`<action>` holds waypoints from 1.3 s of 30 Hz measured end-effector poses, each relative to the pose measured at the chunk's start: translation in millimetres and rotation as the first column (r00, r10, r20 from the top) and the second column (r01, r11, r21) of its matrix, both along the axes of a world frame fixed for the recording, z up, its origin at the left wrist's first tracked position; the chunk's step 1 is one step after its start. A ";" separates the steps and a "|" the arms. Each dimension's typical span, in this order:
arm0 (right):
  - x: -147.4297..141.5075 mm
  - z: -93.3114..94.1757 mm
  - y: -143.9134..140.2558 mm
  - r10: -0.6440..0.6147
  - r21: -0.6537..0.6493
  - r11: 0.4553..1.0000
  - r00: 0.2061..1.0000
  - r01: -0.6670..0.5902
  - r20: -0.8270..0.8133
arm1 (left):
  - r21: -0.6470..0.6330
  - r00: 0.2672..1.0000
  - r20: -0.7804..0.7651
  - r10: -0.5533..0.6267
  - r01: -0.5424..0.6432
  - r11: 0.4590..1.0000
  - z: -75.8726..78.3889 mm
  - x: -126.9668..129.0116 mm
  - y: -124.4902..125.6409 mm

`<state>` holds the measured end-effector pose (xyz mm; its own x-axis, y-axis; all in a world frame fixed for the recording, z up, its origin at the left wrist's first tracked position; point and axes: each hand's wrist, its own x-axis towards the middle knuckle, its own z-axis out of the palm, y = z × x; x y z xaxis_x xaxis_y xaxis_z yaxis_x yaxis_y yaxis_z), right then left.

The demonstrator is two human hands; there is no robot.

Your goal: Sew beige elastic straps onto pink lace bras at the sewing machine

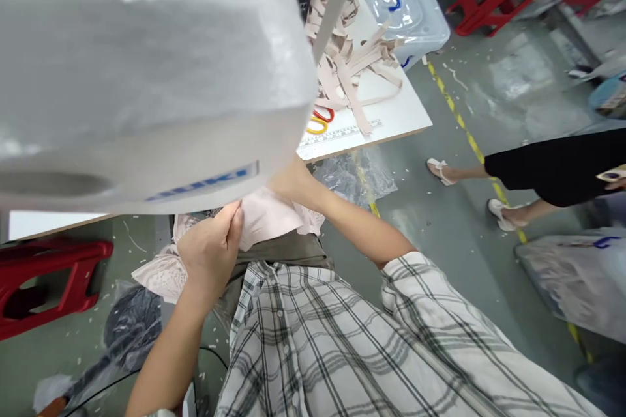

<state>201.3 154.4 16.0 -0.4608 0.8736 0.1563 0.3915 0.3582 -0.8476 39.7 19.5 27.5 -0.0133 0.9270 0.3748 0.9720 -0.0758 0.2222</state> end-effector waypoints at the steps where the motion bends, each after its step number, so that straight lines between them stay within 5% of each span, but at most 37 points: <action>1: -0.9 0.2 -0.1 -0.005 -0.006 1.000 1.000 0.005 0.010 | 0.005 1.000 0.016 0.006 -0.006 1.000 -1.5 -1.0 -0.9; 17: -5.4 1.9 -1.3 0.020 -0.042 0.999 1.000 -0.019 0.011 | 0.026 0.987 0.163 -0.006 0.002 1.000 0.0 0.6 -0.8; 39: 6.5 -0.4 1.3 -0.046 -0.088 0.996 0.991 0.035 -0.126 | 0.104 0.991 0.108 -0.076 0.065 0.992 7.4 9.8 3.5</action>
